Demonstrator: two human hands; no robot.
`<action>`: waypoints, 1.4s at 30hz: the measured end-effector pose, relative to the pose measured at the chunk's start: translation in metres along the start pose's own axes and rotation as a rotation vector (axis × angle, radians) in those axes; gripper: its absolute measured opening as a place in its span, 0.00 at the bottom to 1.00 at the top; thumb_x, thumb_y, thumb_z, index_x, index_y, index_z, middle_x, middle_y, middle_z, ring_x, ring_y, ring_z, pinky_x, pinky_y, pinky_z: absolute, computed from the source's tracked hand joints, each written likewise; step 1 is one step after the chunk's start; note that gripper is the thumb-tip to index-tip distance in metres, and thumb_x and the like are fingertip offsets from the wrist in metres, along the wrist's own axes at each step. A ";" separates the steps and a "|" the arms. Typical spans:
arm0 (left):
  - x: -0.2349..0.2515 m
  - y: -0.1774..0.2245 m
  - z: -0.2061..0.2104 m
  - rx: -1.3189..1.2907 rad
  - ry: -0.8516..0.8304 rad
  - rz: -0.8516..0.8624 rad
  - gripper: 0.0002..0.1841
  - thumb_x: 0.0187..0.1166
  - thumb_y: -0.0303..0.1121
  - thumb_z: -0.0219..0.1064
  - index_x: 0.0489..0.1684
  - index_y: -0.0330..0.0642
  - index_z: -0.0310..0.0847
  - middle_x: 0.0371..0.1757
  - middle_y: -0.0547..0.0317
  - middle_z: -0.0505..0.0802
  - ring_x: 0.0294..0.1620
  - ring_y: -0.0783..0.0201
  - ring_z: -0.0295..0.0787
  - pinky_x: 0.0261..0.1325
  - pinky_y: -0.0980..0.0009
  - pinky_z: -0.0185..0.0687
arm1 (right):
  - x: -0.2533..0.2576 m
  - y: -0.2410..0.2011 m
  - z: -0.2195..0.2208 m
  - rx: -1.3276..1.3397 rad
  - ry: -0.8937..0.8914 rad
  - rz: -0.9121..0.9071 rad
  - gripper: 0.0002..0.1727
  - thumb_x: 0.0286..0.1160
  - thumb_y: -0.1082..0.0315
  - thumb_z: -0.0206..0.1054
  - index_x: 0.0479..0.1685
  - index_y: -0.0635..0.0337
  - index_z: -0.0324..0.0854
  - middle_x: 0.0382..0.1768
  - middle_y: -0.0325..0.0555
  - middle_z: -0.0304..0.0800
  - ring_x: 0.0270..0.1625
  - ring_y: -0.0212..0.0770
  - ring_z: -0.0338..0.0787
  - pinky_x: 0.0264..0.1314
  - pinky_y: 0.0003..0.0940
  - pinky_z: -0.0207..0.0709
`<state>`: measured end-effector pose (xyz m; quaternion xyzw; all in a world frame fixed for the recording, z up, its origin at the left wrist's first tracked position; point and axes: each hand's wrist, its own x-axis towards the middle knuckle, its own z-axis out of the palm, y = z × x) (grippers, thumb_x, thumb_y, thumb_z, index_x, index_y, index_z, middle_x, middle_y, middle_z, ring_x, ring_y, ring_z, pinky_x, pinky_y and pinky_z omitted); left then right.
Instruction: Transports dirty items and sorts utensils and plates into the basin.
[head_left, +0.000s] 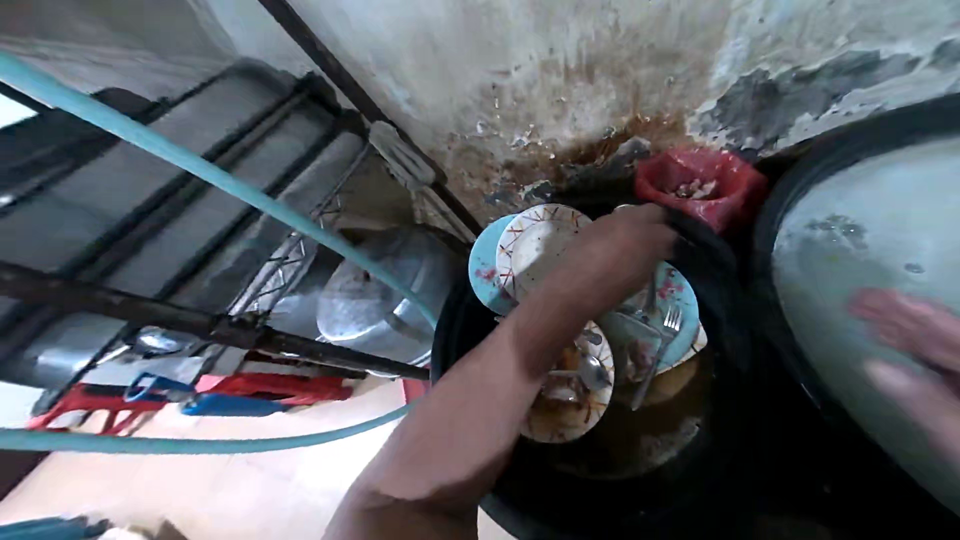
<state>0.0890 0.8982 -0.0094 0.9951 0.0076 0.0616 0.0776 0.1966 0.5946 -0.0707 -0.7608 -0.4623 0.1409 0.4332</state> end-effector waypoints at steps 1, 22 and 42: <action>0.003 0.019 -0.011 -0.033 0.027 0.060 0.08 0.82 0.30 0.67 0.45 0.39 0.92 0.50 0.49 0.92 0.52 0.53 0.91 0.56 0.54 0.89 | 0.023 -0.005 0.022 0.027 -0.003 0.018 0.43 0.80 0.54 0.64 0.93 0.61 0.53 0.82 0.58 0.73 0.76 0.45 0.82 0.73 0.45 0.80; 0.007 0.006 0.055 -0.965 0.032 -0.472 0.10 0.84 0.31 0.67 0.51 0.30 0.84 0.47 0.45 0.90 0.44 0.58 0.88 0.50 0.58 0.85 | 0.083 0.007 0.100 0.674 -0.008 0.489 0.24 0.91 0.59 0.55 0.81 0.55 0.72 0.68 0.43 0.86 0.63 0.36 0.89 0.65 0.37 0.84; -0.028 -0.118 0.103 -0.110 -0.621 -0.428 0.20 0.89 0.43 0.59 0.53 0.34 0.88 0.56 0.39 0.91 0.61 0.40 0.88 0.64 0.38 0.80 | 0.093 0.008 0.121 0.694 0.030 0.671 0.14 0.89 0.68 0.57 0.65 0.54 0.83 0.15 0.33 0.67 0.11 0.27 0.65 0.12 0.20 0.64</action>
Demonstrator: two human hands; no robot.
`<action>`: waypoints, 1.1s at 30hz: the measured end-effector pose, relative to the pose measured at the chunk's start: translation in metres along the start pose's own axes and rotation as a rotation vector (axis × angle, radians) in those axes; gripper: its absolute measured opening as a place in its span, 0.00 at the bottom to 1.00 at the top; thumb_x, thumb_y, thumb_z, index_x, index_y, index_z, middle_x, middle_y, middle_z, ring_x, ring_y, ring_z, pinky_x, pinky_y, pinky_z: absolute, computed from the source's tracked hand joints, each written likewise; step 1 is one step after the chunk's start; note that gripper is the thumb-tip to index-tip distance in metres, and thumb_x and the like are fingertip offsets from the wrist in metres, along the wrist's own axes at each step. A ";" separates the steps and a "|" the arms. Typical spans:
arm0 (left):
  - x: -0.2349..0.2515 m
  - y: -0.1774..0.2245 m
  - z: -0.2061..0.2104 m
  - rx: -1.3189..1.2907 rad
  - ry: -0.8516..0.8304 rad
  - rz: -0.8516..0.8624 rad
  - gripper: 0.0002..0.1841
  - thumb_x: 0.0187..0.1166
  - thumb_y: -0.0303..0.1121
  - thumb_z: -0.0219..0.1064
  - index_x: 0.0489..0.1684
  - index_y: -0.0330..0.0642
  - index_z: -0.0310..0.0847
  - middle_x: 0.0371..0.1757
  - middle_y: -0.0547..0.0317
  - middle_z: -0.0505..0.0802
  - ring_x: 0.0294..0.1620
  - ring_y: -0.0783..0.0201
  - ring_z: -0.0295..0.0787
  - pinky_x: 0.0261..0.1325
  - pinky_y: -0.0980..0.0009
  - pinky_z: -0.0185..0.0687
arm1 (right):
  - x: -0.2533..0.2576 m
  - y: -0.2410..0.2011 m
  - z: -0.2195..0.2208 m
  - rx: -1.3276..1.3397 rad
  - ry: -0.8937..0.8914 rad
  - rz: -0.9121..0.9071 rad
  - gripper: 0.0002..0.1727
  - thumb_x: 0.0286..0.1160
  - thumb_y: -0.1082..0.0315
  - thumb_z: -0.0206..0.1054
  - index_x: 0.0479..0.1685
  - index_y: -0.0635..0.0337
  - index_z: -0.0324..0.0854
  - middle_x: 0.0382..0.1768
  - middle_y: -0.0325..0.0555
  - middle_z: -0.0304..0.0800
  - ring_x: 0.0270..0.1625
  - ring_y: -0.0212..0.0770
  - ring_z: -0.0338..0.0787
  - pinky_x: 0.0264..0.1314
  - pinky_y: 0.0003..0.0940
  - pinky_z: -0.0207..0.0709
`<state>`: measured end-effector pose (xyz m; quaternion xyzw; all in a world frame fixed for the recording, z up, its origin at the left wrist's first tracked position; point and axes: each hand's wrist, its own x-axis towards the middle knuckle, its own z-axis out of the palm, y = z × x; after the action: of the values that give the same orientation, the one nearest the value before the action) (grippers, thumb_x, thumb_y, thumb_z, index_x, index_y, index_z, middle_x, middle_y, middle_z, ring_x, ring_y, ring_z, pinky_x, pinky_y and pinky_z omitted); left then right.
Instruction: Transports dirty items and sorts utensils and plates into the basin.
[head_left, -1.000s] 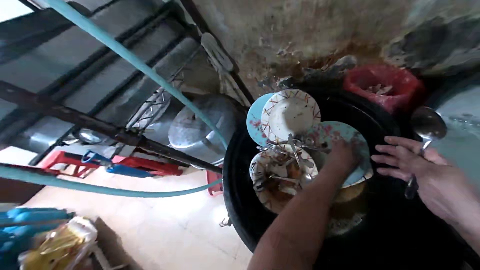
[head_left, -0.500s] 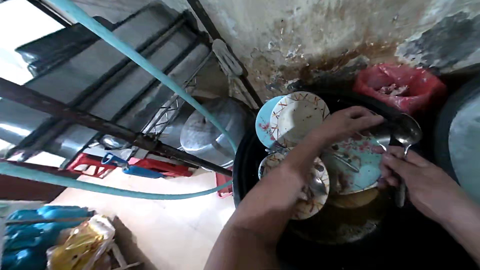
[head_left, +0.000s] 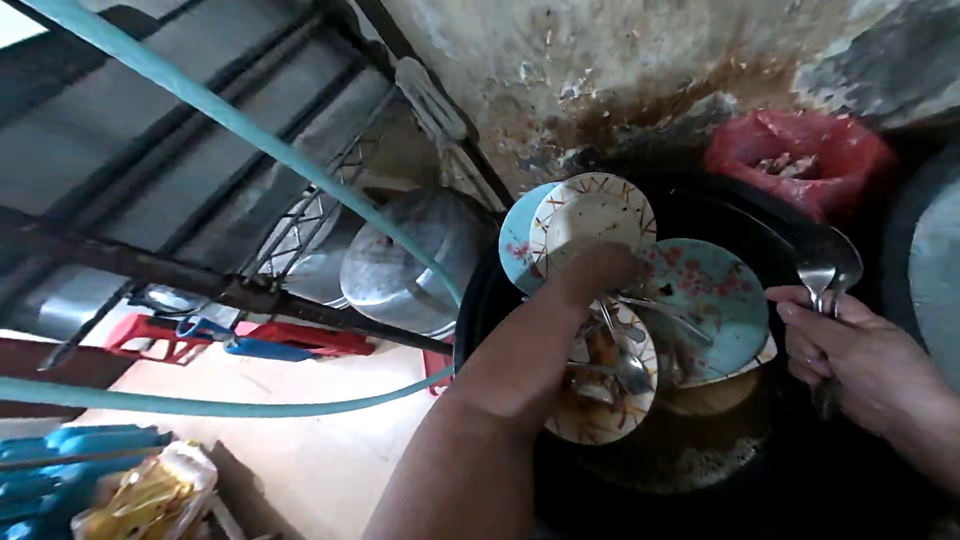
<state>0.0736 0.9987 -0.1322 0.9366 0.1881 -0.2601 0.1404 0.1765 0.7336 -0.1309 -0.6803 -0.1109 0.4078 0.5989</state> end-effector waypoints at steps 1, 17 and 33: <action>0.003 -0.006 0.004 -0.006 0.008 -0.015 0.18 0.88 0.41 0.60 0.53 0.32 0.87 0.56 0.38 0.90 0.61 0.40 0.88 0.65 0.38 0.80 | 0.001 0.000 -0.001 0.009 -0.023 0.004 0.14 0.90 0.68 0.55 0.65 0.54 0.82 0.15 0.32 0.66 0.11 0.27 0.64 0.12 0.20 0.64; -0.012 0.014 -0.063 0.254 0.231 0.098 0.15 0.82 0.25 0.62 0.62 0.44 0.88 0.62 0.41 0.90 0.65 0.39 0.87 0.65 0.38 0.82 | 0.005 0.001 0.001 0.149 -0.063 -0.055 0.18 0.94 0.63 0.49 0.70 0.59 0.76 0.55 0.47 0.94 0.55 0.45 0.96 0.55 0.41 0.91; -0.019 0.072 -0.078 0.248 0.490 0.489 0.10 0.85 0.27 0.61 0.49 0.39 0.91 0.55 0.48 0.92 0.60 0.49 0.89 0.63 0.52 0.85 | 0.008 0.001 -0.003 0.184 -0.060 -0.109 0.18 0.92 0.59 0.53 0.70 0.56 0.79 0.64 0.41 0.90 0.65 0.39 0.90 0.68 0.39 0.86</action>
<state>0.1228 0.9579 -0.0457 0.9983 -0.0463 -0.0073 0.0347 0.1832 0.7363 -0.1356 -0.6030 -0.1275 0.4033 0.6764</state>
